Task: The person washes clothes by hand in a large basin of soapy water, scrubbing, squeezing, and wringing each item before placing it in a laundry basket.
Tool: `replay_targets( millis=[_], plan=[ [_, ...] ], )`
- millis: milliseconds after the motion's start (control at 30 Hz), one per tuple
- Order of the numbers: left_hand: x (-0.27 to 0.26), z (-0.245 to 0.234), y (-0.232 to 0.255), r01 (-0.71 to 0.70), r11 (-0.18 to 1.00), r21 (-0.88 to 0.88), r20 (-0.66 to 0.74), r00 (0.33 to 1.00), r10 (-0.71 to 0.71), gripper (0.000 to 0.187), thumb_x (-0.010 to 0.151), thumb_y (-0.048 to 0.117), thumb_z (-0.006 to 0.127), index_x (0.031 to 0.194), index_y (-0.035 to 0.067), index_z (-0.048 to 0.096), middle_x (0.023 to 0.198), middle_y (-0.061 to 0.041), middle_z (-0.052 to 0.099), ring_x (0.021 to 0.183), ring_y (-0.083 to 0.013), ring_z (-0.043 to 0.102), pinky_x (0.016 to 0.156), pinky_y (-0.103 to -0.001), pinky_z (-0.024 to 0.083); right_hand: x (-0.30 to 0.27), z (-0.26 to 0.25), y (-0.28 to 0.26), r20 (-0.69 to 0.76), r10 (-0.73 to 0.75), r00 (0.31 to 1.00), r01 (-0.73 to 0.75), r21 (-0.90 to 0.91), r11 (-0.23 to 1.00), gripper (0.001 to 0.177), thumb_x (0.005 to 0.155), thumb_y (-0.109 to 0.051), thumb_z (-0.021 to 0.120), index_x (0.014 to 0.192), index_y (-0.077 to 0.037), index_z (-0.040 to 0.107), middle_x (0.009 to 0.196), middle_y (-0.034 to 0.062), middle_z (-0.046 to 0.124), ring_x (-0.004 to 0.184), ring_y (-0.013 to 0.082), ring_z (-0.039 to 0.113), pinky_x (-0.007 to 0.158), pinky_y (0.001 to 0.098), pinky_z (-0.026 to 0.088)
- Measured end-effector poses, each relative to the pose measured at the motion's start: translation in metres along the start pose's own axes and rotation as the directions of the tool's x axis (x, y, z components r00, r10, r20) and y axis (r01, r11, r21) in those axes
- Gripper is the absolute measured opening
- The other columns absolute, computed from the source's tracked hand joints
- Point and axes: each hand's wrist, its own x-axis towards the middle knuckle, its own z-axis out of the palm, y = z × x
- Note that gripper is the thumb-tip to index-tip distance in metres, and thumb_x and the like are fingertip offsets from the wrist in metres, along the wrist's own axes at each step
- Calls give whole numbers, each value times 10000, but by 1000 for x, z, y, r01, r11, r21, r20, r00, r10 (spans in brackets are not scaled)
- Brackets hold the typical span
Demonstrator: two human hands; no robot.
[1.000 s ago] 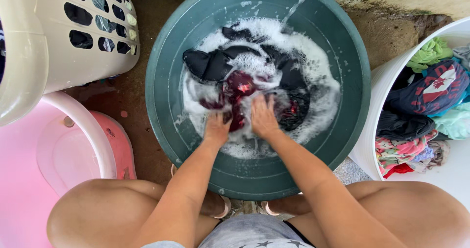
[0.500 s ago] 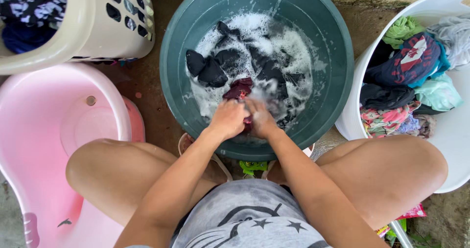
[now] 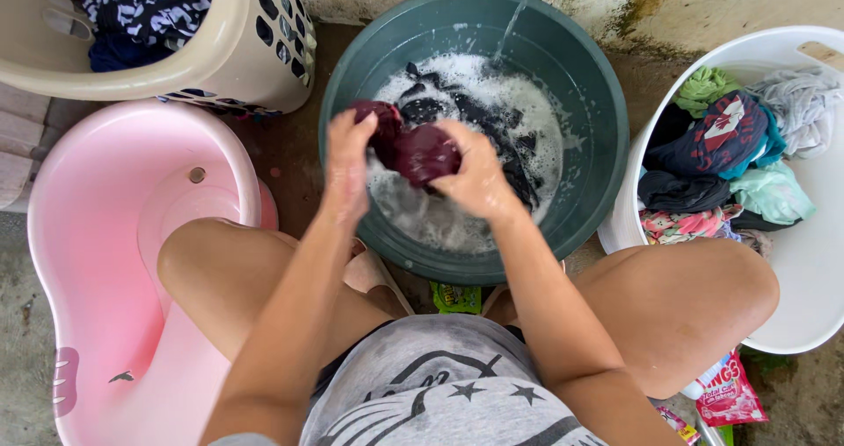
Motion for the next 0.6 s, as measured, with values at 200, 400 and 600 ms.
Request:
replay_targets(
  millis=[200,400,600],
  plan=[
    [-11,35,-95,541,477,-692,416,840,-348,506,899,540,557,1038,76,702,1049,-119,705,973,-262,681,886,-435,568,-17,67,-21,-150,-459,875,418,-244,875,442,704,45,779,1119,-31,647,1126,174,681,1054,334,686,977,397,543],
    [-23,83,-157,488,610,-624,82,817,-570,334,891,264,575,1102,30,684,1078,-151,698,958,-290,695,827,-450,595,17,19,89,-486,-3,874,-96,-178,979,307,699,-63,746,992,-21,662,853,106,756,730,251,766,699,317,644],
    [-14,54,-180,559,701,-443,32,791,-611,297,895,52,616,1184,-4,654,1094,-174,676,923,-314,690,745,-459,598,69,-84,142,-154,195,969,-223,-196,955,270,771,-31,735,1037,-2,696,974,42,701,878,188,693,810,326,572]
  ],
)
